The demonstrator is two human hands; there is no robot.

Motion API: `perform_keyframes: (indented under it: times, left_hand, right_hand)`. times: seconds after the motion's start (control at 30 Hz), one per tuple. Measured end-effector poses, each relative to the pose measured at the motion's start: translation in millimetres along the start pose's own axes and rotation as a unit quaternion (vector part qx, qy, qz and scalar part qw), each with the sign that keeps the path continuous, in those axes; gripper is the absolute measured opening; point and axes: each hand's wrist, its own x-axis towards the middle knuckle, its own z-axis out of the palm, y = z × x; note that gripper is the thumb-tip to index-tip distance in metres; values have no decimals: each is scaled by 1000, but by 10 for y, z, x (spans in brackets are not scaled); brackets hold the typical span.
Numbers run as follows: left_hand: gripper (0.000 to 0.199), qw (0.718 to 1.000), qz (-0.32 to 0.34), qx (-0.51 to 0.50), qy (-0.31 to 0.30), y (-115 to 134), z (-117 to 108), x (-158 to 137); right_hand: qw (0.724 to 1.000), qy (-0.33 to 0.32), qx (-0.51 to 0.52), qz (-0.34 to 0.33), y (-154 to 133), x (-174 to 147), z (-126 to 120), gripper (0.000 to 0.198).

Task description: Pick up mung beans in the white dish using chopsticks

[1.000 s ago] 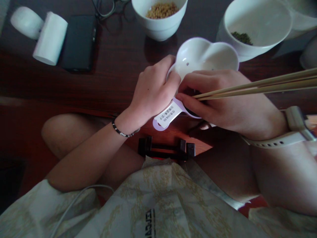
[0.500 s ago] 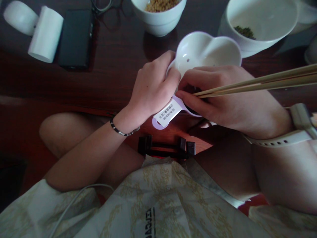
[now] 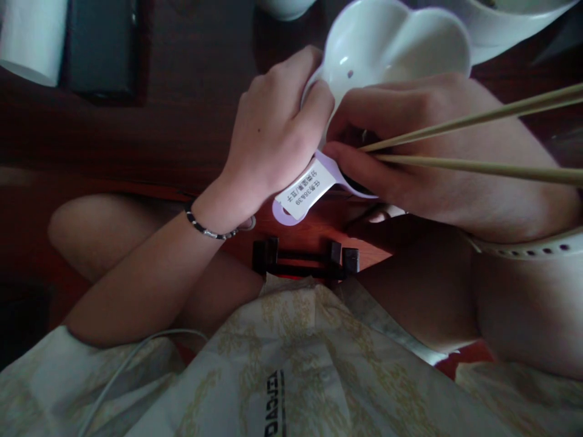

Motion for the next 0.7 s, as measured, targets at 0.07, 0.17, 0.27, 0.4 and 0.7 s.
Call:
perform_keyframes:
  times: [0.07,0.17,0.27,0.4,0.7]
  left_hand:
    - [23,1000,1,1,-6,-3,-8,-6]
    - [22,1000,-3,1,-12,-9,-19,-14]
    - [21,1000,-6,0,-7,-26,-17,-18]
    - [20,1000,-7,1,-5,-50,-5,-19]
    - [22,1000,-16,-13,-3,-77,3,7]
  right_hand:
    - [1000,-7,-3,4,-6,5,-1,25]
    - [1000,-17,-15,16,-22,17,-5,21]
    - [1000,-17,-12,13,-34,27,-3,22]
    - [1000,-20,-11,17,-34,33,5,23]
    - [999,-21,-19,22,-26,21,12,24]
